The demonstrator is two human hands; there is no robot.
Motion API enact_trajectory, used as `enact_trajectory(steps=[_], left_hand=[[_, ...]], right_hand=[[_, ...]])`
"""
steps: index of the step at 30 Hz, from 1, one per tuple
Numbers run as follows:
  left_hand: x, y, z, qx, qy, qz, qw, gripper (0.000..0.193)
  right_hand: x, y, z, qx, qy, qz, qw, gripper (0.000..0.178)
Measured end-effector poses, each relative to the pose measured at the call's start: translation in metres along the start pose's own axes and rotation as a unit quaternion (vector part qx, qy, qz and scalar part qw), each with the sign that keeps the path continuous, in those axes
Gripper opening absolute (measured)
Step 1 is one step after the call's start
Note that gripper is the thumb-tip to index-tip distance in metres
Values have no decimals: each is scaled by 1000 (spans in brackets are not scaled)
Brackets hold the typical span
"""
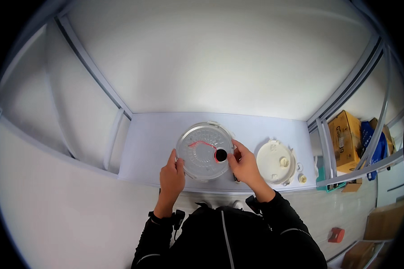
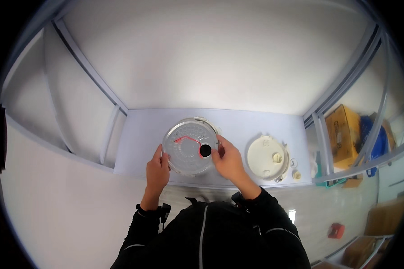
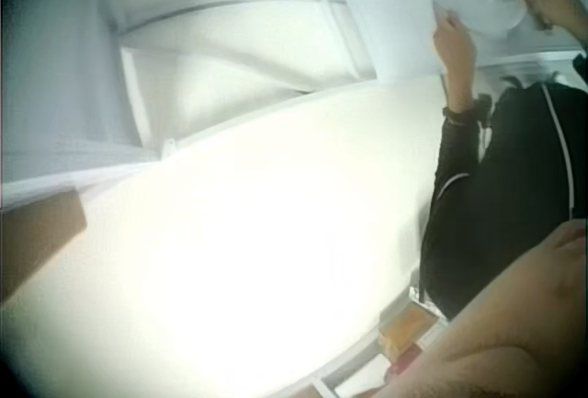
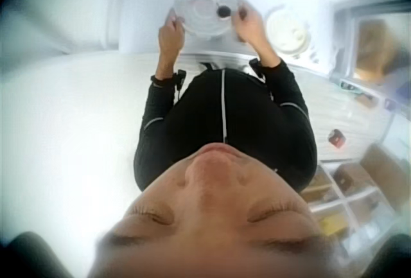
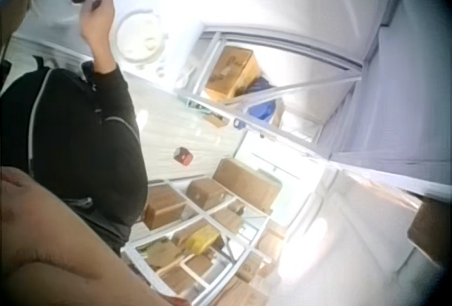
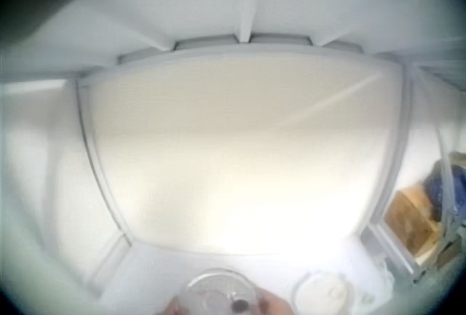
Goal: The person uses a screwdriver to tighten screws on the lid of a white appliance, then flips the lid and continues to tighten screws on the underside. The person works methodically on each screw in sequence.
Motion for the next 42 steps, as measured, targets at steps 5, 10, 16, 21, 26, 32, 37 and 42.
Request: enact_trajectory(steps=[5,10,16,21,26,32,37,42], left_hand=[[-3,5,9,-54,48,-43,996,52],[-9,7,13,-78,88,-83,990,51],[-7,7,26,-86,109,-120,983,49],[-6,3,32,-88,111,-100,985,52],[-12,6,34,-72,142,-105,982,52],[-12,9,33,-72,130,-130,980,53],[-6,4,34,-82,151,-126,977,55],[-5,3,36,-78,151,-126,977,54]], right_hand=[[-4,4,-3,68,-9,-88,994,52],[-10,2,-5,113,-9,-126,986,46],[-8,1,6,134,-25,-150,979,42],[-14,4,12,126,15,-174,977,42],[-11,2,11,117,25,-190,974,42],[-10,3,9,112,31,-179,977,42],[-13,3,7,107,23,-177,978,42],[-14,4,6,129,-34,-177,975,42]])
Point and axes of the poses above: each hand's wrist, its own z-axis towards the middle knuckle, its own y-axis out of the palm, x = y × z, the point moved 8 cm from there along z, towards the middle knuckle, and after that the axes turned 6 degrees about z, right-handed, at the moved point
